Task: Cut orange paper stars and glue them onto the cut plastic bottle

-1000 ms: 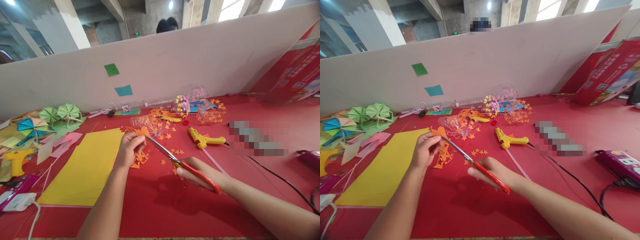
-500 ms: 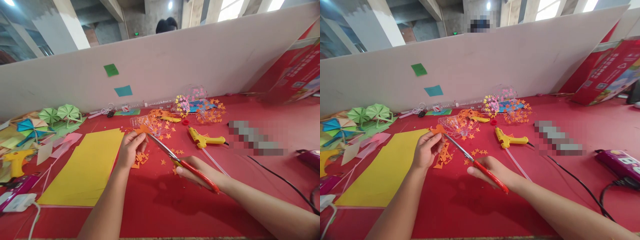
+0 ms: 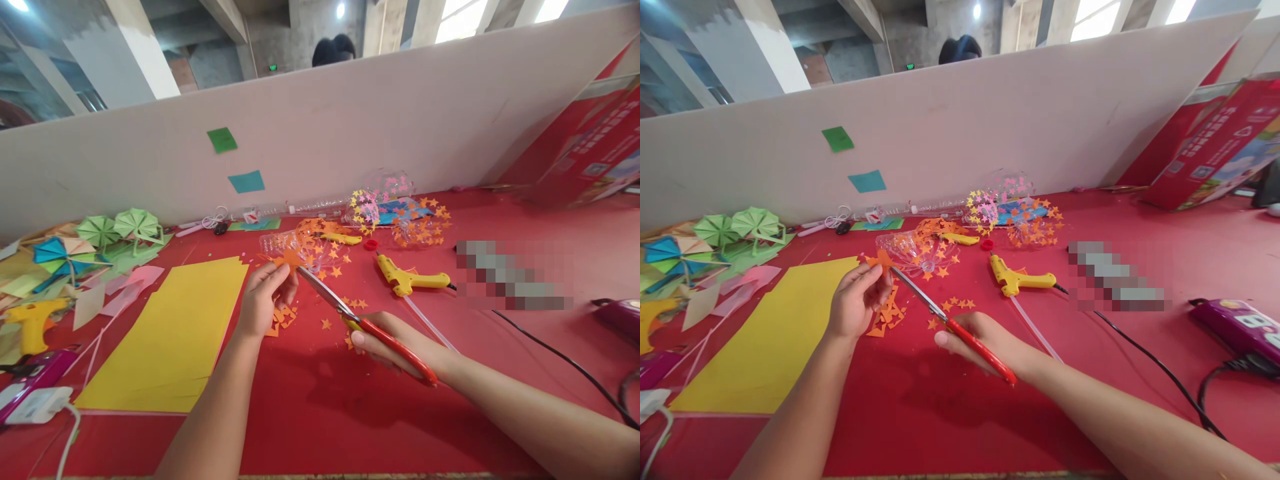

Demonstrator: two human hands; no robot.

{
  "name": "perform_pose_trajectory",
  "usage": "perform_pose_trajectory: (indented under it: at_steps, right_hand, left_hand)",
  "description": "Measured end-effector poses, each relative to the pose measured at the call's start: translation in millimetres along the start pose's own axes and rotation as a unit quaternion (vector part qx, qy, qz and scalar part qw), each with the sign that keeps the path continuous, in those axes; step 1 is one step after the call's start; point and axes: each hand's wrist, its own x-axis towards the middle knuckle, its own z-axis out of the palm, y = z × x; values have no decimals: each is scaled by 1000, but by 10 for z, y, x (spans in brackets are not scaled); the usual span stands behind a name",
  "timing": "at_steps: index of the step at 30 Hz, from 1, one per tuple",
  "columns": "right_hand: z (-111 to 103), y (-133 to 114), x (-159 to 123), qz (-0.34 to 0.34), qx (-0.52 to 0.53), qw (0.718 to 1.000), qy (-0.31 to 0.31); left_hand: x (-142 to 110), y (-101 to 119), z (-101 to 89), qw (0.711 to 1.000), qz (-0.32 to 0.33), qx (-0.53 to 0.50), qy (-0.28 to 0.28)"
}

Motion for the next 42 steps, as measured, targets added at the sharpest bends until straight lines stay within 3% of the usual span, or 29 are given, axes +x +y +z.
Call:
perform_pose_trajectory:
  at_steps: [9,24,42]
  right_hand:
    - [4,3,1,4,-6,1000,0]
    - [7,-21,8,6,6,1000,18]
    - [83,13,6,14,79,997,0]
  left_hand:
    - [36,31,11,999,6,-32,43]
    - [19,-84,16,1000,-1,6,-29]
    - [-36,-45,141,998,22,55,0]
